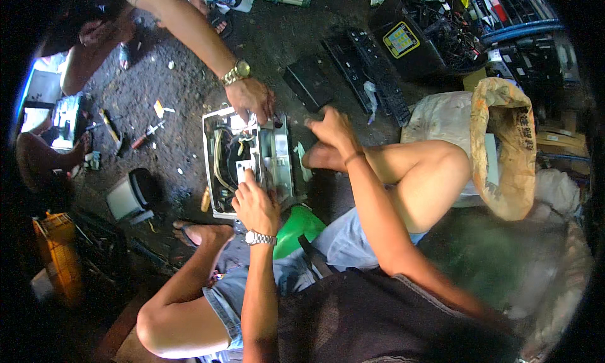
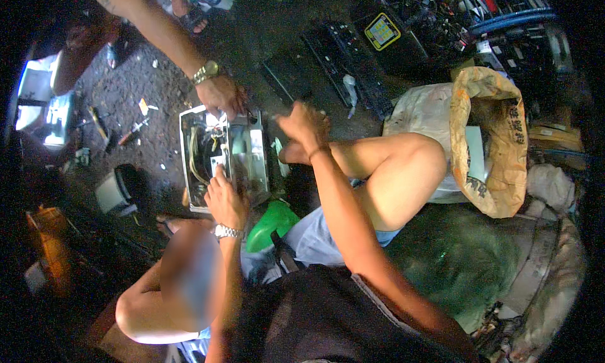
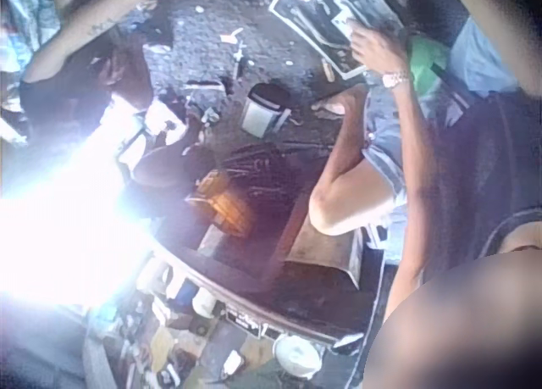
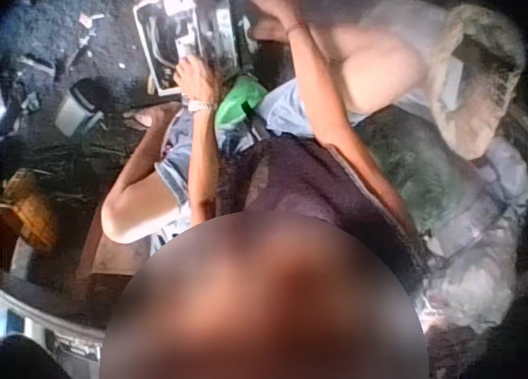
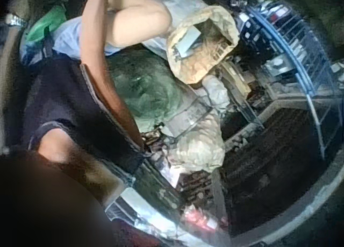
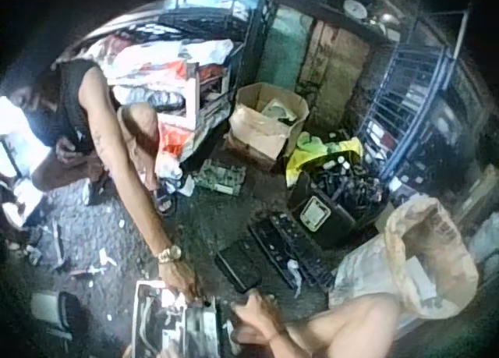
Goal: The person sits on the floor and disassembles a small electronic device, likely a computer power supply, using a hammer and screwdriver. They remove the metal casing, extract internal components, and place them into a bag.
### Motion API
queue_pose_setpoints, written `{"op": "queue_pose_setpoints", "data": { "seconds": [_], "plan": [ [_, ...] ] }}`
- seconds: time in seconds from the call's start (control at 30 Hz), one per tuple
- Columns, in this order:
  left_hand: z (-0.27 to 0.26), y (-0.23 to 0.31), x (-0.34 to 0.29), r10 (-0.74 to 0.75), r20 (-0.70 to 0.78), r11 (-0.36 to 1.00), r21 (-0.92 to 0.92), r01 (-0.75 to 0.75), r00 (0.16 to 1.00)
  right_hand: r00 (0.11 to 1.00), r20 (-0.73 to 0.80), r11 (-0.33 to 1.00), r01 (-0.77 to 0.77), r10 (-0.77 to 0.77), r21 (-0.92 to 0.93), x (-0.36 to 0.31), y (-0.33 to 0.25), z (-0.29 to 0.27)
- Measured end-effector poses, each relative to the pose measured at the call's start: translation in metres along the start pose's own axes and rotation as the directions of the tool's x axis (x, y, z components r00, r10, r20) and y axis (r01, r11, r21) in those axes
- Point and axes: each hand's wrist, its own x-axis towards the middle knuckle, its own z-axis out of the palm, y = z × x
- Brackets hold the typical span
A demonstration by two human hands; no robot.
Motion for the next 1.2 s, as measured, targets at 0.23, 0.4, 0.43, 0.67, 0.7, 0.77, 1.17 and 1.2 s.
{"op": "queue_pose_setpoints", "data": {
  "seconds": [0.23,0.4,0.43,0.67,0.7,0.77,1.17,1.2],
  "plan": [
    [-0.011,-0.093,0.050,-0.140,-0.044,0.914,-0.390,0.113,0.989,0.969,-0.225,0.989,0.071,-0.099,-0.132,0.169,0.016,0.036],
    [-0.042,-0.122,0.089,-0.180,-0.007,0.896,-0.415,0.161,0.984,0.933,-0.354,0.990,0.008,-0.058,-0.143,0.168,0.022,0.045],
    [-0.046,-0.129,0.095,-0.147,0.000,0.911,-0.389,0.136,0.989,0.954,-0.297,0.997,0.058,-0.043,0.043,0.160,0.019,0.039],
    [-0.158,-0.150,0.177,-0.004,-0.259,0.901,-0.420,-0.109,0.966,0.957,0.203,0.195,-0.164,-0.205,0.967,0.056,0.008,0.037],
    [-0.171,-0.137,0.197,-0.004,-0.207,0.908,-0.412,-0.083,0.978,0.945,0.161,0.176,-0.114,-0.284,0.978,0.033,-0.001,0.014],
    [-0.169,-0.129,0.244,0.208,-0.296,0.966,-0.084,-0.243,0.932,0.920,0.160,-0.084,-0.202,-0.359,0.976,0.004,0.006,0.011],
    [-0.069,-0.124,0.177,-0.200,-0.290,0.704,-0.707,-0.069,0.936,0.975,0.162,-0.217,-0.192,-0.149,0.957,-0.067,-0.002,0.040],
    [-0.033,-0.137,0.160,-0.224,-0.275,0.781,-0.624,0.004,0.935,0.989,0.124,-0.080,-0.130,-0.085,0.988,-0.063,0.007,0.041]
  ]
}}
